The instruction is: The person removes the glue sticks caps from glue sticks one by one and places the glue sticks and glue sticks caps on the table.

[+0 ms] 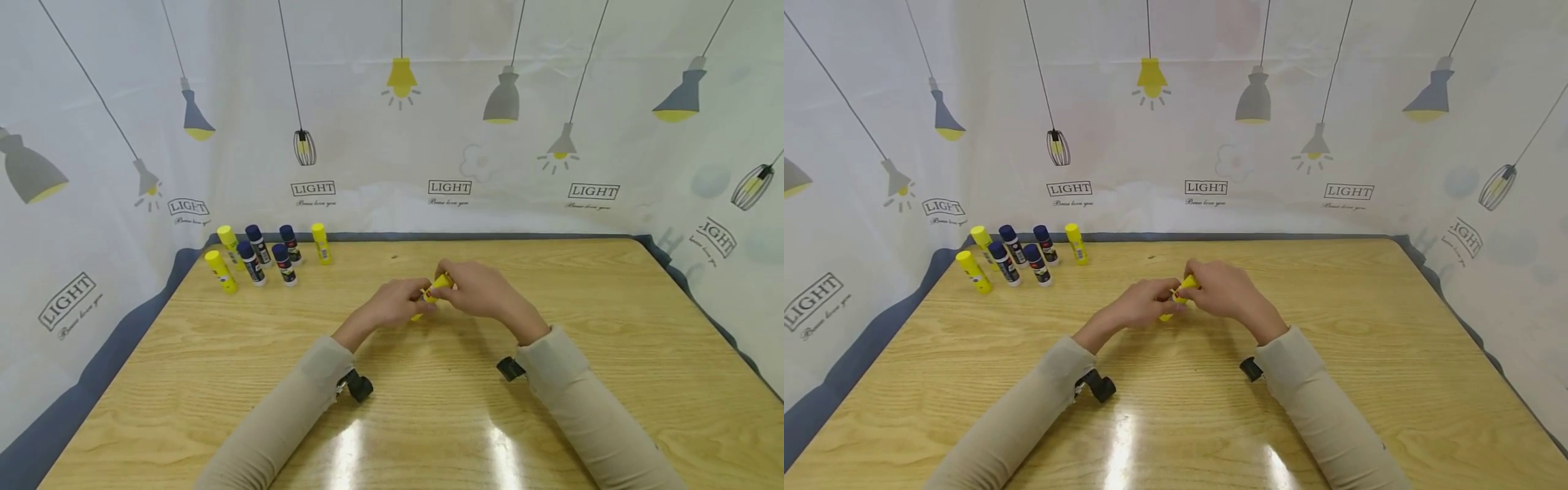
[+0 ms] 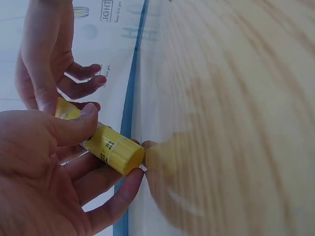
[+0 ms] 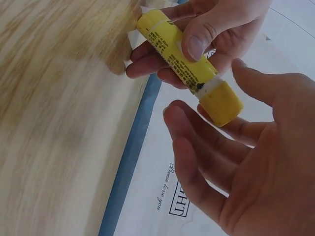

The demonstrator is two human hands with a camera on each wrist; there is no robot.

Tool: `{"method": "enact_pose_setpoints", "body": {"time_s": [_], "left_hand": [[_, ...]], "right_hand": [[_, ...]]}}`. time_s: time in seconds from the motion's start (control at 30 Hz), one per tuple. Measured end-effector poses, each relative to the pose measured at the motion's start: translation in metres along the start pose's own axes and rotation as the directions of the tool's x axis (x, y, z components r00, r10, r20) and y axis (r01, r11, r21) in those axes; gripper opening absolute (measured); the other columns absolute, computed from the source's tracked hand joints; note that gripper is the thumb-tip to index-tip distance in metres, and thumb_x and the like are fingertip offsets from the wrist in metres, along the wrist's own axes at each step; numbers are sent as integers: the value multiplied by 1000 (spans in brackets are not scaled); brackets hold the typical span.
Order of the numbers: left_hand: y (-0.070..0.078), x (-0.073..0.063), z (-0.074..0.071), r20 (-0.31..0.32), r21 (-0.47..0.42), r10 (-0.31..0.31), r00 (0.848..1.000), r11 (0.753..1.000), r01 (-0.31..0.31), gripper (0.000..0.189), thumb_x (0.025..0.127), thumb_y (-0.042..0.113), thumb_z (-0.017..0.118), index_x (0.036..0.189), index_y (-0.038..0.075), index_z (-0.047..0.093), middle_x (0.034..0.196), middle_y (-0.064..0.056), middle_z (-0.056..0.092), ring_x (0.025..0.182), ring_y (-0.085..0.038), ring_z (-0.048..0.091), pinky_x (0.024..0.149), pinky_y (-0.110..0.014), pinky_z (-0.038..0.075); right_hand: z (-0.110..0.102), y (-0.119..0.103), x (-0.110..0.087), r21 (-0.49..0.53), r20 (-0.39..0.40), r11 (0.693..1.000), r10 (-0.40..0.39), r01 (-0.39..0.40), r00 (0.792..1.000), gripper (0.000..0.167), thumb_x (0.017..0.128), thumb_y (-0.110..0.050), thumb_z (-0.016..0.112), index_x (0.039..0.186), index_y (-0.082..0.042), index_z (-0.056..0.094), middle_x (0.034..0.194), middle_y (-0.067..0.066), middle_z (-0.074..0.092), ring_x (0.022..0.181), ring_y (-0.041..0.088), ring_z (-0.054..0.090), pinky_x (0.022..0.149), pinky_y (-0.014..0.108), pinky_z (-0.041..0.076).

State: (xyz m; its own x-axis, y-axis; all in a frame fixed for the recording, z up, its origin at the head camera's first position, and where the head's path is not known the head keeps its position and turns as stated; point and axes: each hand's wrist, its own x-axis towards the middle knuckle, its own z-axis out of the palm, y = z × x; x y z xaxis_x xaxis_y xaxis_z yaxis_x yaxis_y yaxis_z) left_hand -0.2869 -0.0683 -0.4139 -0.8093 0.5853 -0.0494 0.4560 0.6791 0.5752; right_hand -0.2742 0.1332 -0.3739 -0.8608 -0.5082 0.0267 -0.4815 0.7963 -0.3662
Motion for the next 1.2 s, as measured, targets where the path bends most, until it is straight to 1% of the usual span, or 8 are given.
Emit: {"method": "enact_pose_setpoints", "body": {"time_s": [0.07, 0.23, 0.43, 0.53, 0.67, 0.73, 0.93, 1.2], "left_hand": [[-1, 0, 0, 2, -1, -12, 1000, 1000, 12, 26, 106, 31, 60, 126, 16, 63, 80, -2, 66, 58, -10, 44, 62, -27, 36], [-2, 0, 0, 10, 8, -15, 1000, 1000, 15, 43, 107, 32, 58, 147, 15, 55, 67, 4, 53, 52, -10, 36, 58, -28, 31], [-2, 0, 0, 6, 17, -13, 1000, 1000, 12, 34, 107, 31, 59, 136, 13, 60, 63, 5, 43, 50, -10, 30, 54, -27, 26], [-4, 1, -1, 3, 7, -4, 1000, 1000, 4, 27, 106, 31, 59, 127, 13, 61, 62, 6, 42, 50, -10, 29, 54, -27, 26], [-6, 1, -1, 13, -11, 3, 1000, 1000, -3, 21, 106, 30, 60, 118, 14, 62, 62, 6, 46, 50, -9, 32, 54, -26, 27], [-6, 1, -1, 24, -19, -1, 1000, 1000, 1, 25, 107, 31, 59, 124, 13, 62, 65, 3, 52, 51, -10, 35, 56, -27, 29], [-5, 1, -1, 31, -16, -11, 999, 1000, 12, 47, 107, 31, 59, 151, 16, 52, 88, -2, 69, 59, -11, 47, 60, -27, 37], [-5, 2, -1, 8, -18, -5, 1000, 1000, 5, 21, 107, 31, 59, 118, 13, 63, 82, -3, 64, 59, -11, 46, 57, -25, 35]], "right_hand": [[0, 1, 0, 5, -18, 1000, 27, -27, 999, 35, 103, -42, 63, 115, -9, 65, 87, 3, 68, 64, 15, 56, 58, 30, 45], [1, 3, 2, 0, -35, 998, 67, -67, 997, 35, 106, -46, 56, 103, -12, 65, 77, 0, 65, 59, 14, 56, 55, 30, 43], [2, -2, 4, -18, -22, 999, 38, -38, 999, 26, 108, -36, 56, 110, -12, 66, 72, -1, 64, 56, 13, 56, 53, 29, 43], [2, -2, 4, -16, -30, 1000, 23, -23, 999, 25, 107, -33, 57, 116, -11, 66, 81, 2, 69, 60, 12, 58, 55, 29, 45], [4, -2, 3, 0, -41, 1000, 8, -8, 999, 25, 107, -30, 58, 121, -11, 66, 98, 7, 74, 66, 12, 61, 60, 31, 49], [4, -2, 3, 8, -49, 1000, 15, -15, 999, 27, 107, -32, 58, 121, -11, 66, 103, 7, 75, 68, 13, 62, 62, 31, 51], [4, 0, 3, 2, -62, 994, 106, -106, 992, 35, 106, -44, 56, 110, -11, 69, 85, 1, 71, 62, 15, 59, 56, 31, 46], [5, 0, 4, 6, -75, 999, 42, -42, 996, 27, 105, -32, 62, 122, -13, 68, 102, 5, 73, 74, 16, 62, 66, 35, 51]]}}
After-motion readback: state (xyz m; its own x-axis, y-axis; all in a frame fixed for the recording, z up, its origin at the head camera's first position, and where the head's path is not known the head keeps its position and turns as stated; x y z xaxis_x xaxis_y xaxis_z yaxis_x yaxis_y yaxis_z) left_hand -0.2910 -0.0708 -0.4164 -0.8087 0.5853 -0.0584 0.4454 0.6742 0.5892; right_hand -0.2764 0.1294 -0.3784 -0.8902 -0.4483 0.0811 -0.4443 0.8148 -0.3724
